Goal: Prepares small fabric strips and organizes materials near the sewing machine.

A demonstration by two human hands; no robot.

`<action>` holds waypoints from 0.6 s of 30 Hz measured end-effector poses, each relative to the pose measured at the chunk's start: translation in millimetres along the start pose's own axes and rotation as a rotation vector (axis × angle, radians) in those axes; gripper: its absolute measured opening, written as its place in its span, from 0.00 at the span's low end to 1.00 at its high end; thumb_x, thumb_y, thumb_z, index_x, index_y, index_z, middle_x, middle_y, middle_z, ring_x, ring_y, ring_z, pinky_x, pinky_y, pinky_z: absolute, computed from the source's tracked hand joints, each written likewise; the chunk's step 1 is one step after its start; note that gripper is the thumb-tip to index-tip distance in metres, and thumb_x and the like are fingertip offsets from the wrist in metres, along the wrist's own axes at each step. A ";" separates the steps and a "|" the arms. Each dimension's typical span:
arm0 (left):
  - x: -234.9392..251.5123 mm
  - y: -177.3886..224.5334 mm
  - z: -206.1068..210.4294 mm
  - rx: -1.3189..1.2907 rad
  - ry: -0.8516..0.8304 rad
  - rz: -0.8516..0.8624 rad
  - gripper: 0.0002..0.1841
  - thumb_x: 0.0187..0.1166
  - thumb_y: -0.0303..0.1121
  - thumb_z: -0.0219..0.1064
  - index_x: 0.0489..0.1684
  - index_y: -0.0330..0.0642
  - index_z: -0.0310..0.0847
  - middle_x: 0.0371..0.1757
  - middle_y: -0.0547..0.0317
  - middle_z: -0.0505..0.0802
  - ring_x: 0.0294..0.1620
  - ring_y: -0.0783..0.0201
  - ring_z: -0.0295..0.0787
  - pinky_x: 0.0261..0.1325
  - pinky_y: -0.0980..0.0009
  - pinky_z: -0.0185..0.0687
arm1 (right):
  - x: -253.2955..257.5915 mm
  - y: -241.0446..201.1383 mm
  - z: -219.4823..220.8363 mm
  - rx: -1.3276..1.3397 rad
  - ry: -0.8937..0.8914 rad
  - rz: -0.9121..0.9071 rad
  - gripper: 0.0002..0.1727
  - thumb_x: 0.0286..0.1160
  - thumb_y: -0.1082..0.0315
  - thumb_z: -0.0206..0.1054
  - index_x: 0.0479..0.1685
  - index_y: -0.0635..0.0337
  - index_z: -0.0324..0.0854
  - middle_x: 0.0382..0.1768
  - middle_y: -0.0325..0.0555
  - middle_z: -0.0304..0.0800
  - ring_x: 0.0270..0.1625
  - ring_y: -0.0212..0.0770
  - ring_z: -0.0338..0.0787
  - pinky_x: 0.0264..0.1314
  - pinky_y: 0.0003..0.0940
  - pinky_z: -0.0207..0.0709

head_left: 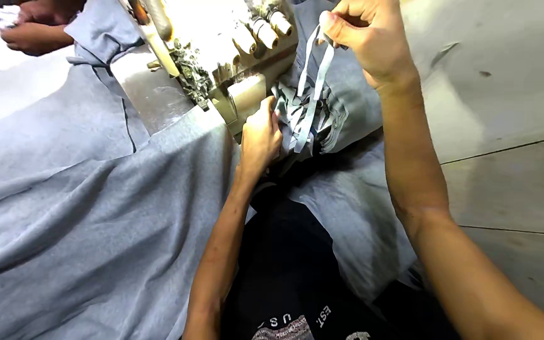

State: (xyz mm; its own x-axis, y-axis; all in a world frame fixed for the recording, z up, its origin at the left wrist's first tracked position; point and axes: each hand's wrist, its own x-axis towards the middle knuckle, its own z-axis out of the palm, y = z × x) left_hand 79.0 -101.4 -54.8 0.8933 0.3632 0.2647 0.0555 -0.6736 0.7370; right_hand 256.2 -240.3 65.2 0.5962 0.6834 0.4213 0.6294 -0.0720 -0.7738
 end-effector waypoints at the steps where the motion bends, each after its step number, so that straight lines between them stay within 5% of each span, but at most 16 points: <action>1: -1.8 6.2 -2.5 0.067 -0.023 -0.007 0.24 0.90 0.34 0.54 0.82 0.36 0.69 0.46 0.44 0.94 0.43 0.48 0.94 0.50 0.48 0.88 | -1.9 -0.1 1.9 0.026 -0.019 0.006 0.11 0.85 0.61 0.66 0.38 0.58 0.88 0.33 0.35 0.92 0.37 0.28 0.89 0.46 0.27 0.84; 3: -13.8 28.2 -13.1 0.218 -0.045 -0.013 0.28 0.90 0.34 0.54 0.89 0.36 0.59 0.53 0.40 0.92 0.47 0.41 0.93 0.47 0.44 0.87 | -6.9 -0.2 6.3 0.072 -0.057 0.021 0.12 0.86 0.63 0.65 0.39 0.60 0.87 0.33 0.37 0.93 0.36 0.30 0.91 0.44 0.28 0.86; 6: -17.1 43.1 -21.3 0.218 0.065 0.037 0.26 0.90 0.37 0.55 0.86 0.38 0.63 0.63 0.41 0.88 0.50 0.45 0.92 0.45 0.48 0.88 | -14.1 -2.6 12.0 0.105 -0.145 0.039 0.09 0.85 0.64 0.66 0.41 0.59 0.86 0.32 0.34 0.90 0.32 0.26 0.87 0.39 0.23 0.83; 10: 1.6 40.8 -27.2 -0.255 0.098 0.157 0.26 0.91 0.39 0.55 0.85 0.37 0.64 0.77 0.45 0.81 0.71 0.59 0.84 0.69 0.63 0.85 | -24.8 -9.5 16.3 0.132 -0.345 0.035 0.07 0.83 0.66 0.67 0.42 0.61 0.86 0.31 0.34 0.89 0.30 0.25 0.86 0.37 0.23 0.84; 12: 6.3 38.7 -31.3 -0.432 0.034 0.218 0.25 0.91 0.36 0.57 0.83 0.35 0.64 0.72 0.46 0.85 0.69 0.61 0.85 0.69 0.65 0.85 | -28.1 -14.6 16.8 0.161 -0.437 0.023 0.06 0.82 0.68 0.68 0.42 0.61 0.86 0.31 0.34 0.89 0.30 0.24 0.86 0.37 0.21 0.84; 16: 2.5 33.6 -30.3 -0.610 0.028 0.260 0.12 0.88 0.28 0.60 0.63 0.32 0.78 0.40 0.56 0.90 0.38 0.68 0.89 0.46 0.71 0.88 | -30.5 -17.2 13.1 0.173 -0.517 0.025 0.05 0.81 0.68 0.69 0.39 0.60 0.87 0.29 0.32 0.89 0.29 0.22 0.86 0.37 0.18 0.83; 18: -2.0 28.9 -30.1 -0.573 0.078 0.217 0.08 0.88 0.27 0.61 0.55 0.33 0.82 0.38 0.59 0.89 0.34 0.71 0.86 0.39 0.74 0.86 | -30.4 -13.8 10.3 0.136 -0.531 0.028 0.05 0.81 0.68 0.69 0.40 0.60 0.87 0.30 0.32 0.89 0.30 0.21 0.86 0.38 0.18 0.84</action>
State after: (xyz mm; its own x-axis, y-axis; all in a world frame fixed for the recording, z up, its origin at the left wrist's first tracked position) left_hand 65.4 -102.2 -15.3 0.8208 0.3176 0.4748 -0.3917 -0.2921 0.8725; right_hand 224.3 -252.6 58.2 0.2559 0.9580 0.1297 0.5255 -0.0252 -0.8504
